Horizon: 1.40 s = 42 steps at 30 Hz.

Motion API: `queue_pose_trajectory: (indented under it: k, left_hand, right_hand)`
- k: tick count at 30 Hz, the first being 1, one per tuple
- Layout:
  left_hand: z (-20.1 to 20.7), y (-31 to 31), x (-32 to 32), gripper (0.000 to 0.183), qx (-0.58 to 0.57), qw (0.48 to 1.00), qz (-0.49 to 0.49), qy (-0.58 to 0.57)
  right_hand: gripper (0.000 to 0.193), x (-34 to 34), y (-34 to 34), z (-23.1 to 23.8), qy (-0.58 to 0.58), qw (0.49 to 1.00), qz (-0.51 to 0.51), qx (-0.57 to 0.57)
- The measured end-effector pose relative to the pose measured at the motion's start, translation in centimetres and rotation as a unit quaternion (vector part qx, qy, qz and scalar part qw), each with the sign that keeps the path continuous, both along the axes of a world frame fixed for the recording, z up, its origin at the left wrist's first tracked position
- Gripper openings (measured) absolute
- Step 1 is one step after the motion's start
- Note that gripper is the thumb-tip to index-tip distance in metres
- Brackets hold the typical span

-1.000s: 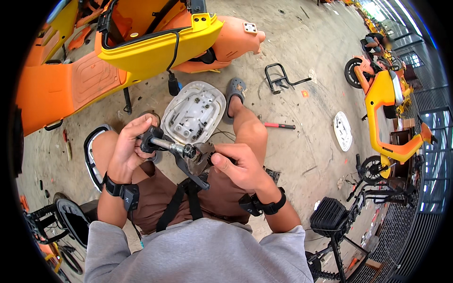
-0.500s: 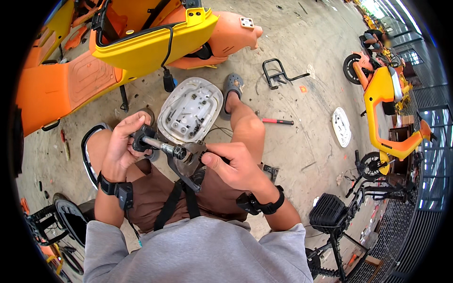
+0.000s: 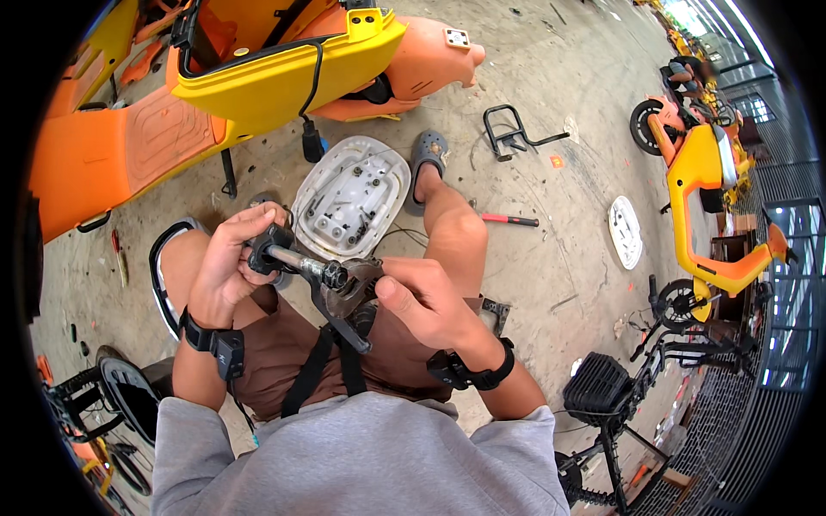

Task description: The person threads a metal cable through a tube and housing, using pliers to pull and adjust the wire components.

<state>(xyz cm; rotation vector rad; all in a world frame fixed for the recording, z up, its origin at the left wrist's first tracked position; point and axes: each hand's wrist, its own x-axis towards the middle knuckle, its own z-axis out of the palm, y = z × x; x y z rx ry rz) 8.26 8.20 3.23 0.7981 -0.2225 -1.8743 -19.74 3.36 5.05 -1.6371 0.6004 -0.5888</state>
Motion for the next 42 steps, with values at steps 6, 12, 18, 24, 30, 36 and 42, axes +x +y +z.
queue_pose_trajectory:
  k: [6, 12, 18, 24, 30, 36, 42]
  left_hand:
    - [0.0, 0.1, 0.0, 0.014, -0.012, 1.0, -0.007, 0.007]
    - [0.0, 0.2, 0.2, 0.015, -0.018, 1.0, -0.001, -0.007]
    - [0.2, 0.4, 0.0, 0.017, -0.07, 0.995, 0.047, -0.061]
    - [0.7, 0.2, -0.9, 0.018, -0.082, 0.989, 0.088, -0.087]
    - [1.0, 0.7, -1.4, 0.024, -0.102, 0.949, 0.116, -0.274]
    - [0.9, 0.6, -2.2, 0.032, -0.143, 0.922, 0.088, -0.35]
    - [-0.9, 0.5, -1.3, 0.036, -0.228, 0.89, 0.098, -0.383]
  right_hand:
    - [0.042, 0.1, 0.0, -0.1, -0.019, 0.999, 0.014, 0.035]
    - [0.036, 0.6, -0.3, 1.6, 0.004, 0.999, -0.004, -0.053]
    - [0.038, 0.4, 0.1, 2.2, 0.039, 0.998, -0.03, -0.023]
    - [0.036, 0.6, 0.4, 2.4, 0.005, 0.998, -0.051, 0.019]
    - [0.031, 1.0, 0.0, 2.1, -0.009, 0.995, -0.082, 0.051]
    - [0.034, -0.3, -0.6, 4.1, 0.007, 0.999, -0.038, 0.002]
    - [0.041, 0.5, -0.2, 5.7, 0.054, 0.993, -0.021, -0.1]
